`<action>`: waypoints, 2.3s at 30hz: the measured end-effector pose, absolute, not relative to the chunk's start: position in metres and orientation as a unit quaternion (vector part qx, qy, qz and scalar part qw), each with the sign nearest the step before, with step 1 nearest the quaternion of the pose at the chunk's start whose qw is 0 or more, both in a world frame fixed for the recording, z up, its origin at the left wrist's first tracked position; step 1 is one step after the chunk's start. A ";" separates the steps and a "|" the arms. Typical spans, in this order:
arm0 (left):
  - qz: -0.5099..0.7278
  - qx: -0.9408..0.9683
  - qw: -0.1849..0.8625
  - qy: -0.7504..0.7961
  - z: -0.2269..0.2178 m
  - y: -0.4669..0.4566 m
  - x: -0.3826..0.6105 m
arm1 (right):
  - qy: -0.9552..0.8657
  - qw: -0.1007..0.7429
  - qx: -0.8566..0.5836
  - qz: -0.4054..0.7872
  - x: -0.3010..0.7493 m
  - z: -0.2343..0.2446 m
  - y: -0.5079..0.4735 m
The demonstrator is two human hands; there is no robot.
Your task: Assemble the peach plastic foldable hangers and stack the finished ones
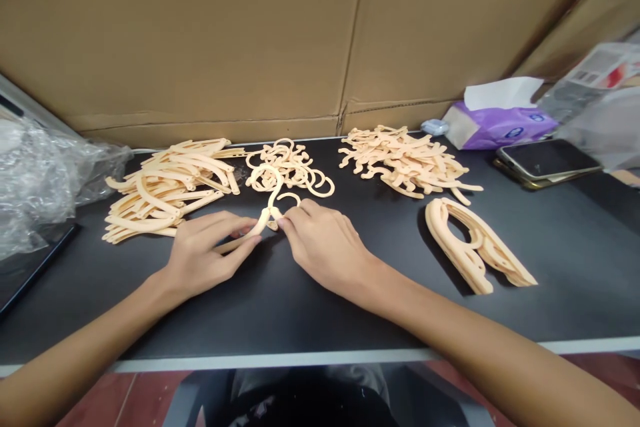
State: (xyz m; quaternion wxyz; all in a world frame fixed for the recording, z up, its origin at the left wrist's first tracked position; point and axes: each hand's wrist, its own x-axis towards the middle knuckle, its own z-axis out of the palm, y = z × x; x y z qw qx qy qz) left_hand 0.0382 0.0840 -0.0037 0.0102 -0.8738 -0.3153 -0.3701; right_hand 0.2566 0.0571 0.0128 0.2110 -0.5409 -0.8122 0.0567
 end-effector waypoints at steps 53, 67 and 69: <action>-0.073 -0.902 0.055 -0.421 -0.007 -0.023 0.019 | -0.827 0.070 -0.558 -0.001 0.304 -0.020 -0.038; -0.054 -0.896 0.036 -0.440 -0.006 -0.025 0.022 | -0.832 0.076 -0.549 -0.023 0.307 -0.026 -0.037; -0.056 -0.895 0.033 -0.441 -0.006 -0.025 0.021 | -0.831 0.076 -0.550 -0.023 0.306 -0.026 -0.037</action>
